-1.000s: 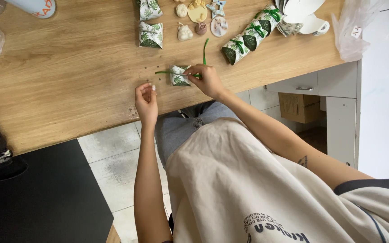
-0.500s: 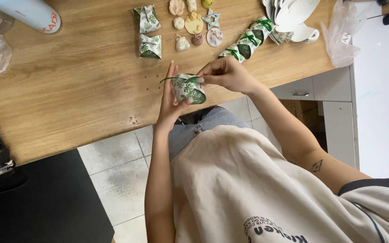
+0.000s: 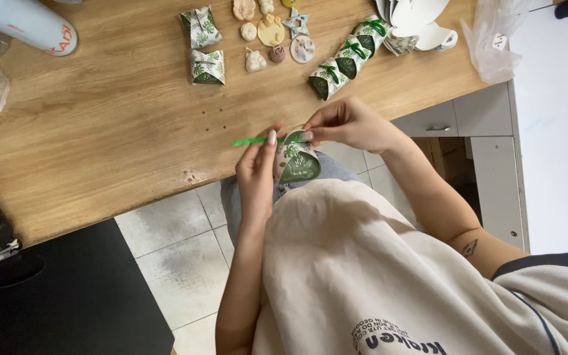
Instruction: Tying decorative ribbons onto small product boxes as part of a final packaging process.
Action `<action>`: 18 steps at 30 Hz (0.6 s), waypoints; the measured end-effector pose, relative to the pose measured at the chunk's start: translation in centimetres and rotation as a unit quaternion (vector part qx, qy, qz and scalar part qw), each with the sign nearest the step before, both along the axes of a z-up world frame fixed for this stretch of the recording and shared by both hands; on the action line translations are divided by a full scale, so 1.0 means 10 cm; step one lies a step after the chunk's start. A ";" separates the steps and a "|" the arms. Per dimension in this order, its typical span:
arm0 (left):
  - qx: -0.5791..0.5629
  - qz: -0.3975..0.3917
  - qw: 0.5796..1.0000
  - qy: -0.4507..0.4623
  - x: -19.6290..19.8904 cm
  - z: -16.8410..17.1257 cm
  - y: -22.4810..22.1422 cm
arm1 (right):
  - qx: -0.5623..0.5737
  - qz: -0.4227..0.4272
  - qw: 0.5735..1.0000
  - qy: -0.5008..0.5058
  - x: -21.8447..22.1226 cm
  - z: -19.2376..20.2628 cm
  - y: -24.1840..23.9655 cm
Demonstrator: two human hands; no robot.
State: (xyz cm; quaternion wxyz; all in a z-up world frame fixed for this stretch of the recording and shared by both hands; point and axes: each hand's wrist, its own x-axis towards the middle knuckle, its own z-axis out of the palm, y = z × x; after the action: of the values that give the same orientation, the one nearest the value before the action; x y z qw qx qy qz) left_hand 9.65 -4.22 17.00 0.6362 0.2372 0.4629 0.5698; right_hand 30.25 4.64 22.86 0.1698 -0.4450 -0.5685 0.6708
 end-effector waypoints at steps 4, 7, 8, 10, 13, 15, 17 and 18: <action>-0.081 0.060 0.994 -0.046 0.26 -0.42 -0.49 | -0.072 -0.006 0.996 -0.053 0.12 -0.43 -0.39; -0.098 0.061 0.991 -0.068 0.33 -0.51 -0.67 | -0.165 -0.058 0.981 -0.084 0.18 -0.66 -0.57; -0.101 0.060 0.991 -0.068 0.33 -0.53 -0.68 | -0.168 -0.059 0.980 -0.085 0.19 -0.71 -0.58; -0.101 0.059 0.993 -0.030 0.33 -0.56 -0.68 | -0.209 -0.091 0.970 -0.078 0.22 -0.80 -0.62; -0.047 0.040 0.998 0.020 0.39 -0.60 -0.65 | -0.193 -0.081 0.974 -0.088 0.20 -0.78 -0.62; -0.030 0.045 0.997 0.051 0.40 -0.68 -0.66 | -0.185 -0.082 0.974 -0.096 0.16 -0.72 -0.56; -0.019 0.050 0.995 0.081 0.43 -0.65 -0.67 | -0.184 -0.081 0.974 -0.107 0.17 -0.70 -0.57; -0.022 0.050 0.995 0.084 0.42 -0.58 -0.66 | -0.181 -0.081 0.975 -0.097 0.18 -0.73 -0.60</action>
State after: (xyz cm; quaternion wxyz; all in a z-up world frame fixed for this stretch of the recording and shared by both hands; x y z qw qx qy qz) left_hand 13.84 -10.77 11.18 0.5710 0.2466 0.5384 0.5687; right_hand 32.03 -1.32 15.60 0.0837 -0.5760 -0.4137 0.7001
